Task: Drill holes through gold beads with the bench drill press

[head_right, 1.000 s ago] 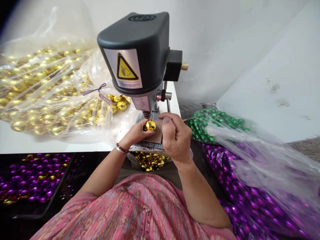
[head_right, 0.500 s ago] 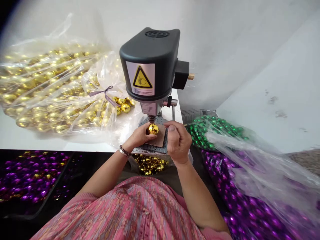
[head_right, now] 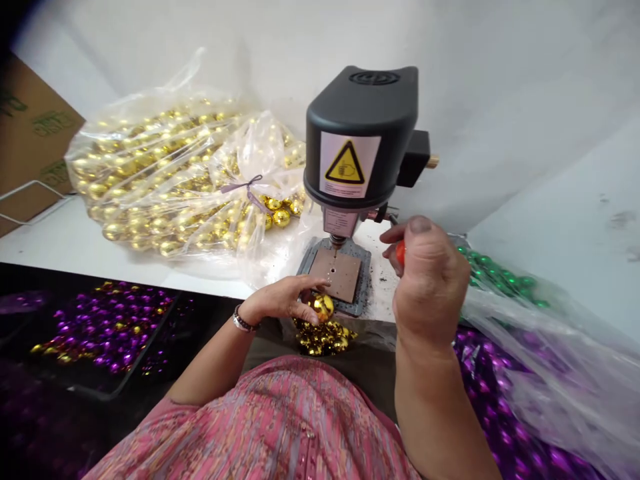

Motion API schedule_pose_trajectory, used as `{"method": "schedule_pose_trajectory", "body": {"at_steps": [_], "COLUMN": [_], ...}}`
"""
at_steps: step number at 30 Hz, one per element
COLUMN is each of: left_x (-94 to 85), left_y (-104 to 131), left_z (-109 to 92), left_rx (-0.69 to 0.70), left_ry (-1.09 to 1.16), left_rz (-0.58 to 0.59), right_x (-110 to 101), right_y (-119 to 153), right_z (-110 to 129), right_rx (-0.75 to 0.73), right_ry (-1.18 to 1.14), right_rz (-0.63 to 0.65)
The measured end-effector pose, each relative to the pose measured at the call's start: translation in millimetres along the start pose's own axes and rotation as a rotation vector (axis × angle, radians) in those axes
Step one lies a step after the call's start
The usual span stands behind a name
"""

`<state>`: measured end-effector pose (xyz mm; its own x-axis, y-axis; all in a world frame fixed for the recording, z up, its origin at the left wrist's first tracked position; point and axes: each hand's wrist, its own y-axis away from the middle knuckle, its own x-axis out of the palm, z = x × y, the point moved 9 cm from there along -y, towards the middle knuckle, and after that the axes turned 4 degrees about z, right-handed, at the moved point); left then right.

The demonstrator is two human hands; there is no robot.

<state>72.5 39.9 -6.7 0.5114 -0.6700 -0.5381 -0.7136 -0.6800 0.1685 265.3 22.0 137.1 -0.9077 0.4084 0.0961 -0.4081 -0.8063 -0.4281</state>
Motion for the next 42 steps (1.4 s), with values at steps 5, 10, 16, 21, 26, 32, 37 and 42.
{"method": "schedule_pose_trajectory", "body": {"at_steps": [5, 10, 16, 21, 26, 32, 37, 42], "left_x": [-73.8, -152.1, -175.5, -165.8, -139.7, -57.1, -30.6, -32.3], "left_y": [-4.7, -14.1, -40.1, -39.6, -1.4, 1.2, -18.4, -29.1], "left_z": [32.2, 83.3, 116.4, 116.5, 86.9, 41.5, 37.5, 41.4], "left_rx": [-0.126, -0.448, -0.694, -0.638, -0.282, -0.099, -0.199, -0.272], "left_ry": [0.074, -0.04, -0.257, -0.219, 0.483, 0.814, 0.618, 0.34], "left_rz": [-0.505, -0.929, -0.788, -0.748, -0.848, -0.455, -0.441, -0.478], "right_x": [-0.8, -3.1, -5.0, -4.2, -2.6, -0.9, 1.2, 2.9], "right_y": [1.8, 4.9, 7.6, 8.7, 10.2, 11.2, 8.5, -12.5], "right_z": [-0.8, -4.9, -6.9, -7.6, -7.1, -5.4, 6.7, 38.9], "right_rx": [-0.04, -0.023, -0.008, 0.01, -0.016, -0.058, -0.11, -0.164], "right_ry": [0.017, 0.065, 0.113, 0.128, 0.145, 0.127, 0.218, 0.346], "right_rz": [0.008, 0.026, 0.042, 0.063, 0.062, 0.037, 0.048, 0.039]}}
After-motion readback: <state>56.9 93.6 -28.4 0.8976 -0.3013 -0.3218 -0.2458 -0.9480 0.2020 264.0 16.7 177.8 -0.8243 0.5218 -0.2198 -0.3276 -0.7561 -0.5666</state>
